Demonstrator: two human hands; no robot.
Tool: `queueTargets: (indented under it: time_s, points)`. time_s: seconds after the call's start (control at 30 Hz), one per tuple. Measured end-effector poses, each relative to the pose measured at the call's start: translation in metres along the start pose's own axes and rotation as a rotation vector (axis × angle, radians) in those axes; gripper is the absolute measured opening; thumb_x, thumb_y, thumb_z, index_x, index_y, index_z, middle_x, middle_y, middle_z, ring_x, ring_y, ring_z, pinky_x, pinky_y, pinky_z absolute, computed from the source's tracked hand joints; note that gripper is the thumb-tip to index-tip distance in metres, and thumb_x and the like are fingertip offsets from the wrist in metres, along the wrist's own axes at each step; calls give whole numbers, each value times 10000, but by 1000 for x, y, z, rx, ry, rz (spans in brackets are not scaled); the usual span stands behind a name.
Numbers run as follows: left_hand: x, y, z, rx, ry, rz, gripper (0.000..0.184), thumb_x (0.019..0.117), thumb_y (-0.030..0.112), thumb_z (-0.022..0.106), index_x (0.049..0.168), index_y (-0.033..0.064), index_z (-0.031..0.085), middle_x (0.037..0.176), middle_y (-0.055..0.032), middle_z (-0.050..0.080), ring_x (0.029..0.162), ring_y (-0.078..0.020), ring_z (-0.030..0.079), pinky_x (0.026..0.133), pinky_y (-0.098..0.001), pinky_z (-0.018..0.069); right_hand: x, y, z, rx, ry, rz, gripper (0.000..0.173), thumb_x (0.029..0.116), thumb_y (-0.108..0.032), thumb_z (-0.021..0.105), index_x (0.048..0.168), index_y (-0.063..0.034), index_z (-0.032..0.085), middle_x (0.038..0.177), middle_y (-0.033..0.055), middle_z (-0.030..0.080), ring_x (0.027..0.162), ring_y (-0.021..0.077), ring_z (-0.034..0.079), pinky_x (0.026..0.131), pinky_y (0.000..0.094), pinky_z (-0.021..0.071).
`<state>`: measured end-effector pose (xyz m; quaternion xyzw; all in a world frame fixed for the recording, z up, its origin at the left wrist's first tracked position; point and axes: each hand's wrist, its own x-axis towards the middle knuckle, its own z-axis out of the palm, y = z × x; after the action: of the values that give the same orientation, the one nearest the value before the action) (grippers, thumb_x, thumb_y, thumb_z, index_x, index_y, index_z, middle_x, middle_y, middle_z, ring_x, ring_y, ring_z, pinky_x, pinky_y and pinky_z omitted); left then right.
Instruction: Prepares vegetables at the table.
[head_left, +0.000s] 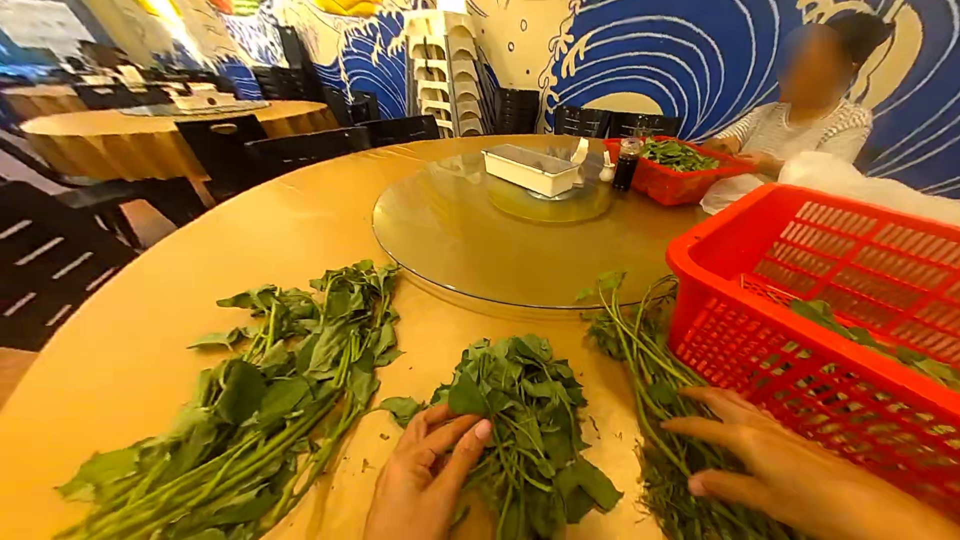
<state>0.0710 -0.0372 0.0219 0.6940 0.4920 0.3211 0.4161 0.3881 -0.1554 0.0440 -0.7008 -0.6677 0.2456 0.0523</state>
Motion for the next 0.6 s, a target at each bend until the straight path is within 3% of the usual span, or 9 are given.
queueTargets:
  time_s: [0.07, 0.1, 0.2, 0.27, 0.37, 0.47, 0.6]
  points:
    - [-2, -1, -2, 15, -3, 8, 296, 1008, 275, 611, 1134, 52, 760, 1295, -176, 585, 1173, -176, 590, 925, -297, 531, -12, 1, 19, -21, 21, 13, 514, 935, -311, 741, 1411, -156, 627, 1624, 252, 320, 1517, 510, 210, 1116, 746, 269]
    - [-2, -2, -2, 17, -10, 16, 287, 1007, 271, 611, 1117, 56, 765, 1284, -162, 589, 1168, -164, 593, 921, -282, 532, -17, 2, 26, -26, 64, 13, 482, 936, -271, 740, 1390, -141, 643, 1622, 224, 348, 1522, 493, 218, 1118, 741, 271]
    - [-2, -3, -4, 14, -18, 42, 277, 1008, 262, 613, 1087, 39, 757, 1275, -168, 582, 1159, -153, 587, 900, -256, 532, -20, 2, 34, -9, 219, 9, 371, 976, -282, 679, 1260, -46, 714, 1471, 188, 562, 1452, 467, 388, 1101, 703, 332]
    - [-2, -3, -6, -2, -8, 61, 280, 1013, 261, 610, 1102, 29, 739, 1273, -180, 575, 1177, -162, 576, 903, -262, 531, -14, 0, 30, 56, 298, 31, 400, 1007, -340, 626, 1190, -2, 736, 1371, 192, 636, 1368, 433, 500, 1088, 633, 394]
    - [1, -4, -8, -46, 37, 89, 277, 1014, 257, 609, 1129, 35, 730, 1279, -186, 571, 1202, -171, 556, 914, -266, 520, -3, -2, 22, 71, 577, 47, 361, 1002, -339, 614, 1086, -24, 767, 1201, 174, 717, 1101, 330, 696, 930, 500, 561]
    - [1, -5, -7, -85, 84, 87, 273, 1006, 269, 621, 1144, 60, 729, 1310, -172, 567, 1194, -160, 580, 887, -252, 544, 7, 0, 17, -23, 744, 61, 252, 966, -236, 662, 1069, -30, 763, 1152, 166, 725, 976, 302, 726, 835, 477, 599]
    - [1, -8, -2, -110, 108, 48, 286, 993, 323, 619, 1151, 115, 735, 1366, -146, 560, 1207, -161, 599, 863, -260, 565, 10, 4, 13, -122, 638, 122, 143, 895, 27, 676, 1001, -8, 766, 1078, 183, 726, 924, 338, 723, 806, 516, 599]
